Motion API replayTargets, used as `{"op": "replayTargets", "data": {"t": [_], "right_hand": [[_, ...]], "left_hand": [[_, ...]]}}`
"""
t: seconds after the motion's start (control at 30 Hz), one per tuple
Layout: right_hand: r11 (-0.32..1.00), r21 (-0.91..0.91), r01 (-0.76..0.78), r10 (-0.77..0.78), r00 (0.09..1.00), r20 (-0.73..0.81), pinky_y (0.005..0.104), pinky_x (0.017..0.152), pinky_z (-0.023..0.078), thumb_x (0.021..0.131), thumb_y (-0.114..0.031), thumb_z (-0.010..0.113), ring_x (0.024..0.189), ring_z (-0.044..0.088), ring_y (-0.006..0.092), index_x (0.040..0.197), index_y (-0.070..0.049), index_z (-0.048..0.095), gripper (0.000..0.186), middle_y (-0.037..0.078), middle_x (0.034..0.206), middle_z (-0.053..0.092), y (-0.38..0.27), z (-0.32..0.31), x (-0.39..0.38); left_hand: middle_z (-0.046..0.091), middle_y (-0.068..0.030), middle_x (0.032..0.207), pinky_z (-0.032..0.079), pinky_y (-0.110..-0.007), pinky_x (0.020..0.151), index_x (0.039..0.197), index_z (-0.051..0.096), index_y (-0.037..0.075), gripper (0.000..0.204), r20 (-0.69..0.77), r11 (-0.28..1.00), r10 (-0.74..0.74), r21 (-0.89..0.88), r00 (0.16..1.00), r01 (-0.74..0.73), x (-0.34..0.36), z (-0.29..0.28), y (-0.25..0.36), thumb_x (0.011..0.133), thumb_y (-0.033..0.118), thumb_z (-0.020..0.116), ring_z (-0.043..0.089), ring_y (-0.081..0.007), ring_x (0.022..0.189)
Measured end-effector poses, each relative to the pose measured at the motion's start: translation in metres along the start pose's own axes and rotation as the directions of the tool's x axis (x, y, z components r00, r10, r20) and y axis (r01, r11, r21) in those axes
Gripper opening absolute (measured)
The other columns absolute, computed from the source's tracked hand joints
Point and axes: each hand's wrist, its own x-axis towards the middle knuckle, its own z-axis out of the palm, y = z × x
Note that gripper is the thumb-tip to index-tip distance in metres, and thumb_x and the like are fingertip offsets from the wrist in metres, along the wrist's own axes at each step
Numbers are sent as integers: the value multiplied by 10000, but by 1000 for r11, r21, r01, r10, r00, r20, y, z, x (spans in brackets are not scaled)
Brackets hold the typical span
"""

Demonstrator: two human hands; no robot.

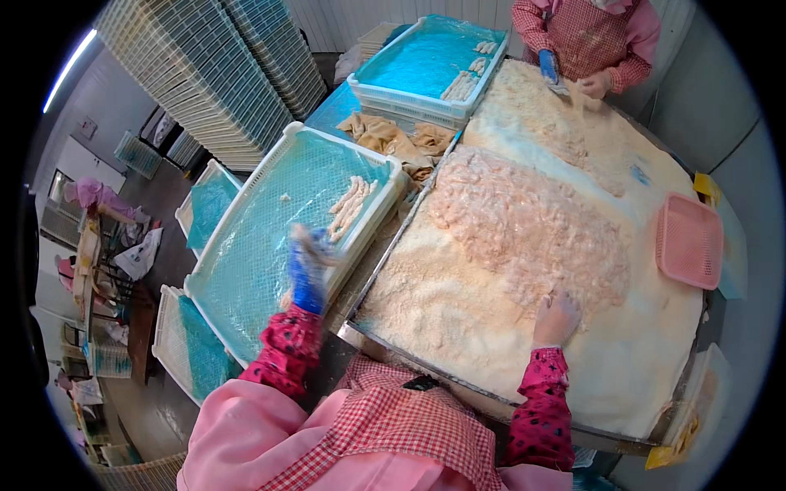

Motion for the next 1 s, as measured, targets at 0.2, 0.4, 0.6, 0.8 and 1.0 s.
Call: {"op": "replayTargets", "data": {"t": [0.2,0.4,0.6,0.8,1.0], "right_hand": [[923,301,-241,244,969,27,367,683,446,710,-101,632,757,556,283,868,-64,529,192,109,814,581,-1,15,14],[337,827,-451,407,862,304,282,641,439,736,-61,608,675,511,145,825,-47,521,125,34,753,533,68,38,16],[734,672,-99,62,995,78,309,696,439,678,1,591,736,529,184,832,-60,546,171,43,751,536,13,-34,-31],[780,623,55,-200,966,165,397,793,429,666,-29,570,817,552,309,878,-62,588,215,120,827,587,9,-45,-99],[756,623,-200,70,971,227,408,720,458,796,-101,521,838,575,349,1023,-51,518,233,163,900,599,33,-25,-109]], "left_hand": [[499,-103,1226,319,-350,972,1258,456,12,578,204,780,-207,625,957,35,89,-194,-25,945,474,307,453,-213,1113],[506,-104,1230,369,-381,923,1304,430,105,597,176,597,-468,785,866,163,38,-165,59,903,540,347,468,-200,1105],[542,-83,1177,381,-330,921,1281,448,59,475,267,684,-164,724,950,-86,44,-177,21,918,366,457,504,-168,1039],[500,-169,1223,345,-377,973,1255,457,21,446,781,363,-37,592,623,-720,-52,-7,-47,856,194,554,466,-304,1143],[545,-185,1120,396,-415,896,1178,511,51,424,843,509,-251,533,476,-676,-134,89,-202,867,339,489,511,-352,1029]]}}
